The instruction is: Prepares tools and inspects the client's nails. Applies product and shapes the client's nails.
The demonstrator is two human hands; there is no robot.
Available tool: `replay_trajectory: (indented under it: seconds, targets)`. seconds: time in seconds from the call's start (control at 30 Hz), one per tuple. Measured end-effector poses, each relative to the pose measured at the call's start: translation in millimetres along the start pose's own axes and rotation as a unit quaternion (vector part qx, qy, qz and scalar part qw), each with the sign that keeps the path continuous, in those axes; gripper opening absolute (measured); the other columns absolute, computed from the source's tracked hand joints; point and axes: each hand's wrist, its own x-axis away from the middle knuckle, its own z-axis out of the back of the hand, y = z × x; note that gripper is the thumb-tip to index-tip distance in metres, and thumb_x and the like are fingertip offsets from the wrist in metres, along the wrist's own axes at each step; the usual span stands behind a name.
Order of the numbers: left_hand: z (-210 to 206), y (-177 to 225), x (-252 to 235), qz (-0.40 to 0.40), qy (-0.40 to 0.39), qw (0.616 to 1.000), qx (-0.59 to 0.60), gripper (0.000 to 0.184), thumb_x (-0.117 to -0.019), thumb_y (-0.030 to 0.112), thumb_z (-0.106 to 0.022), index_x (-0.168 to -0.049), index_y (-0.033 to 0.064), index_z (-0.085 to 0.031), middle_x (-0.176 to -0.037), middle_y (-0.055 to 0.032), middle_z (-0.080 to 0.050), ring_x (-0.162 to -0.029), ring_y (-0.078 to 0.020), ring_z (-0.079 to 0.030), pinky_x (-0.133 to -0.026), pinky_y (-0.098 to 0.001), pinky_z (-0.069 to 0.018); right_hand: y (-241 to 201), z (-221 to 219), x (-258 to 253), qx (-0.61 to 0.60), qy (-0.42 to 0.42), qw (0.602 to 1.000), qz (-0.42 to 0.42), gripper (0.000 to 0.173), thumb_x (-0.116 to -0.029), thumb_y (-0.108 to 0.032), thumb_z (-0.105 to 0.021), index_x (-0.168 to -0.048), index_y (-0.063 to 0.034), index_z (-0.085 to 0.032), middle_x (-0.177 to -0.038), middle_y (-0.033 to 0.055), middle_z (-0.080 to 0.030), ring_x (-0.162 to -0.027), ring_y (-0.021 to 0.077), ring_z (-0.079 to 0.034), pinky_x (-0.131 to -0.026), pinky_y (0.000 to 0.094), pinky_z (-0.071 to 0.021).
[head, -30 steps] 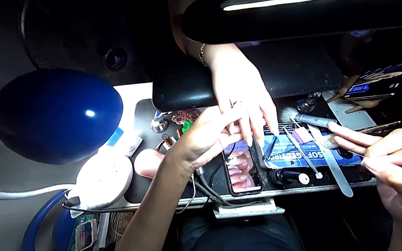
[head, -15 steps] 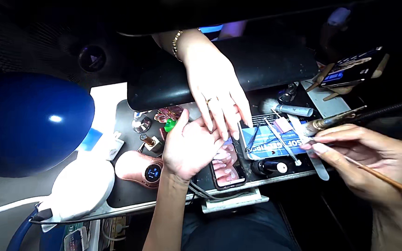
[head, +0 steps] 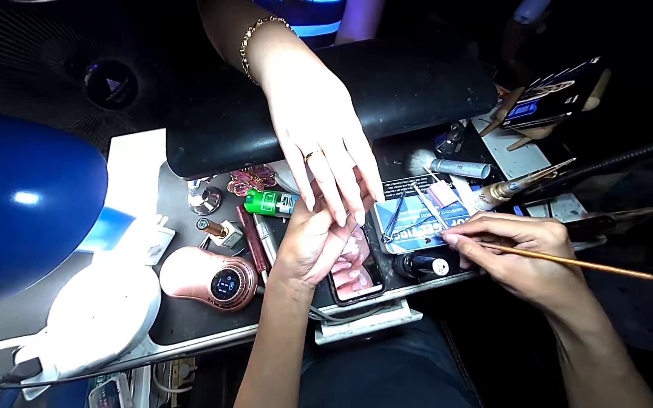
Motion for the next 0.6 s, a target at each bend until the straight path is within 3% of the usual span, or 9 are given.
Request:
replay_trajectory:
  seconds: [0.23,0.6]
  targets:
    - [-4.8,-0.2,1.6,-0.021,-0.017,0.999,-0.025,0.025,-0.1005,-0.005,-0.048,-0.113,0.0103,-0.064,-0.113,-0.0095,-0.069,-0.111,-0.0223,-0.067,-0.104,-0.0411,-0.0517,1.3,0.2,0.3,0.014,0.013,1.000,-0.015,0.014,-0.0916,-0.019,-0.072,-0.090,-0.0056,-0.078,-0.076,-0.0064,-0.070,-0.056,-0.0061,-0.060,-0.049,0.0098,-0.0514]
    - [-8.8,2.4,5.1,0.004,0.002,0.999,-0.035,0.034,-0.0993,-0.008,-0.043,-0.120,0.0129,-0.060,-0.112,-0.0059,-0.068,-0.109,-0.0185,-0.067,-0.102,-0.0383,-0.0525,1.8,4.7,-4.2,-0.018,0.010,1.000,-0.024,0.013,-0.0921,-0.018,-0.072,-0.089,-0.0067,-0.077,-0.073,-0.0079,-0.070,-0.051,-0.0042,-0.059,-0.045,0.0114,-0.0500]
